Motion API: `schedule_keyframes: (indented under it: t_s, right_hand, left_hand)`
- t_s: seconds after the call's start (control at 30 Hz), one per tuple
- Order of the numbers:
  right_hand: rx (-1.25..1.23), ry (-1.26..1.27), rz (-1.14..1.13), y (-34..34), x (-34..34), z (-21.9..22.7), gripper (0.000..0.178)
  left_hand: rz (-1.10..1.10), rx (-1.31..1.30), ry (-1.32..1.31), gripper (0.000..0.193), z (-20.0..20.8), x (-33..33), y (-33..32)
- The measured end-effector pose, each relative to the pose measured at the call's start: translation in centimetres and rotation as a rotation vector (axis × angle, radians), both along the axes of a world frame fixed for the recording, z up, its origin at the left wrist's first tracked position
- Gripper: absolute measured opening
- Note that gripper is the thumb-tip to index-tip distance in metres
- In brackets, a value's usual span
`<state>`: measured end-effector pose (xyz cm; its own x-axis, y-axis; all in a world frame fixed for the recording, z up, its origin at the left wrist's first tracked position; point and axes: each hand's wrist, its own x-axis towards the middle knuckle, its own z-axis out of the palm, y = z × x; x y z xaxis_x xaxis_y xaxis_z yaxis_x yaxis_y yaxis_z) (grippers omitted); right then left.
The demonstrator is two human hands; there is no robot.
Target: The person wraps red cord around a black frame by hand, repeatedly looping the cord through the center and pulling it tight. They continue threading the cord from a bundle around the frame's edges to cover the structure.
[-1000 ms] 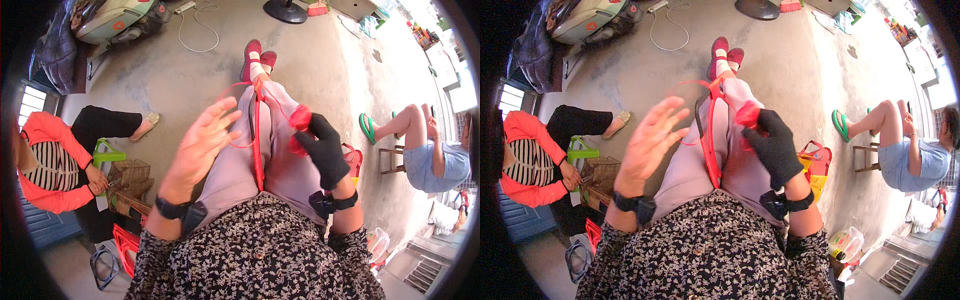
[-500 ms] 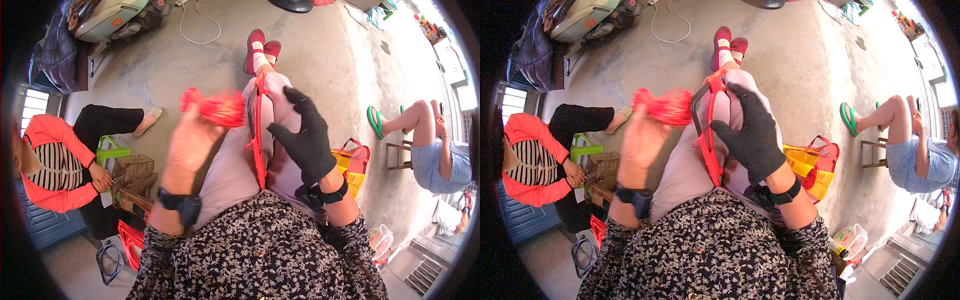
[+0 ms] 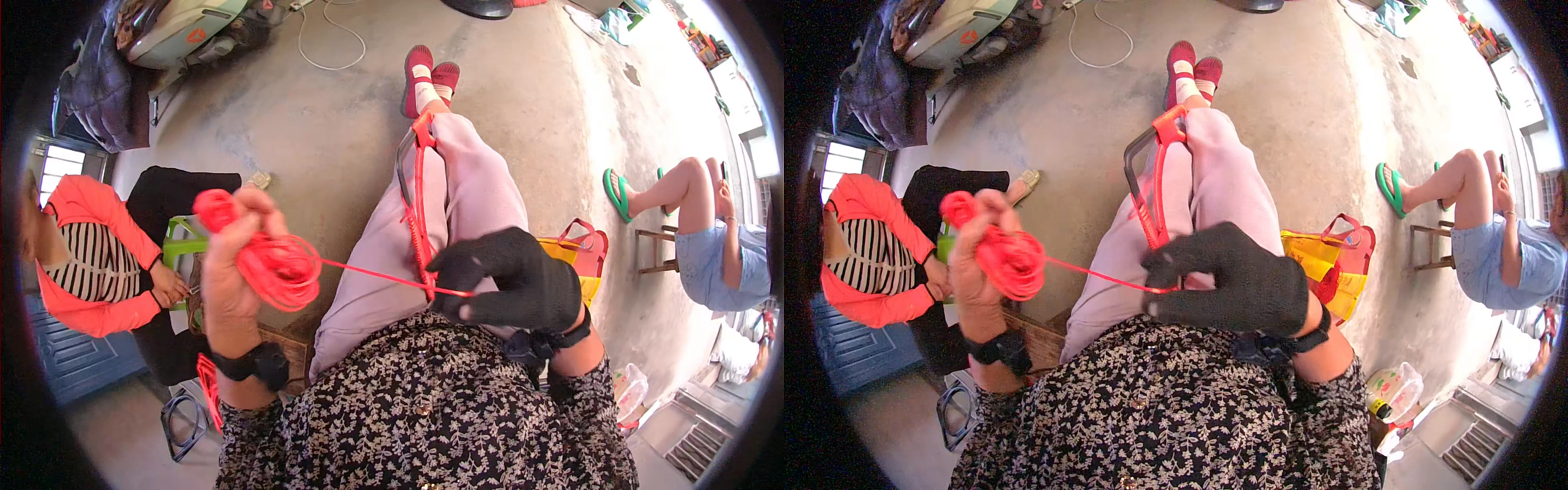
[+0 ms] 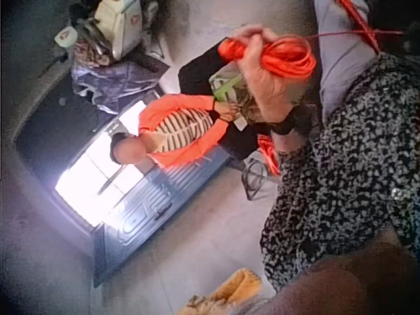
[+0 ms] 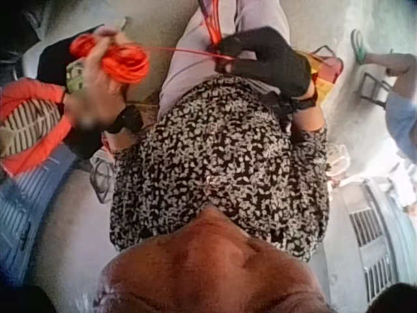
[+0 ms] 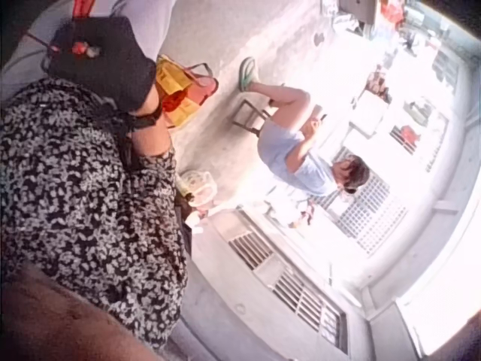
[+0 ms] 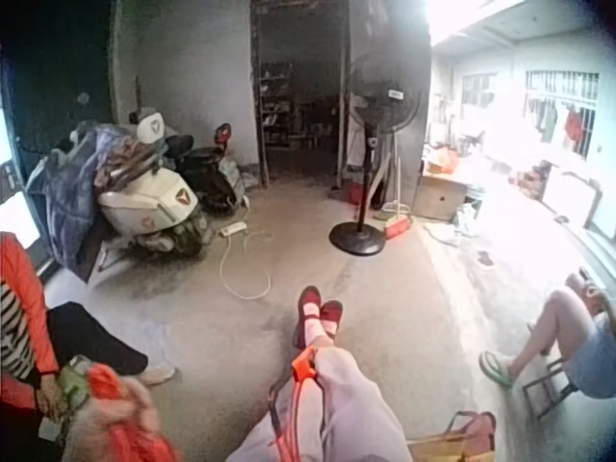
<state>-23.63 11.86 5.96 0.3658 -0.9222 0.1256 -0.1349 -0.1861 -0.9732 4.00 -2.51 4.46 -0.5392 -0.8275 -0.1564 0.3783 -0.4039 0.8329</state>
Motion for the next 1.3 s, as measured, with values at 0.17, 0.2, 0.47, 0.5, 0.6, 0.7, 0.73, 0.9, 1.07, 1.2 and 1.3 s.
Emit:
schedule_keyframes:
  t_s: [0.17, 0.2, 0.47, 0.5, 0.6, 0.7, 0.73, 0.9, 1.07, 1.2, 1.3]
  right_hand:
    - [0.593, -0.587, -0.117, 4.4, 0.2, 0.2, 0.019]
    - [0.657, -0.543, -0.108, 4.7, 0.1, 0.8, 0.022]
    - [0.753, -0.476, -0.268, 6.5, 0.8, 4.4, 0.027]
    - [0.738, -0.391, -0.322, 6.6, 0.8, 5.2, 0.024]
    - [0.713, -0.263, -0.521, 5.7, 0.9, 6.8, 0.015]
    - [0.432, -0.115, -0.739, 3.4, -1.3, 4.5, 0.016]
    - [0.316, -0.203, -0.845, 2.2, -2.2, 2.6, 0.023]
    - [0.022, 0.384, -0.810, -1.7, -5.0, -6.9, 0.034]
    - [0.391, 0.138, -0.582, -4.3, 0.4, -9.0, 0.037]
    - [0.413, -0.012, -0.671, -5.1, 1.4, -9.7, 0.030]
    - [0.229, -0.250, -0.756, -5.0, -0.9, -9.7, 0.029]
  left_hand:
    - [-0.076, 0.117, -0.197, 0.022, -6.3, -4.0, 1.0]
    - [-0.123, 0.142, -0.250, 0.024, -7.2, -4.7, 1.2]
    - [0.002, -0.397, -0.641, 0.021, -8.6, -10.3, 3.5]
    - [0.005, -0.397, -0.642, 0.021, -8.5, -10.1, 3.6]
    - [-0.130, -0.363, -0.700, 0.028, -8.2, -9.4, 3.1]
    - [-0.067, -0.064, -0.522, 0.032, -6.9, -7.5, 1.8]
    - [-0.038, -0.045, -0.301, 0.030, -5.4, -7.2, 1.0]
    - [0.186, -0.385, -0.316, 0.036, -5.8, -6.7, -0.8]
    - [0.000, -1.051, -0.990, 0.038, -8.8, -8.7, -0.1]
    - [-0.213, -0.779, -0.769, 0.031, -7.4, -10.7, 1.4]
    - [0.144, -0.784, -0.528, 0.025, -6.6, -11.3, 1.8]
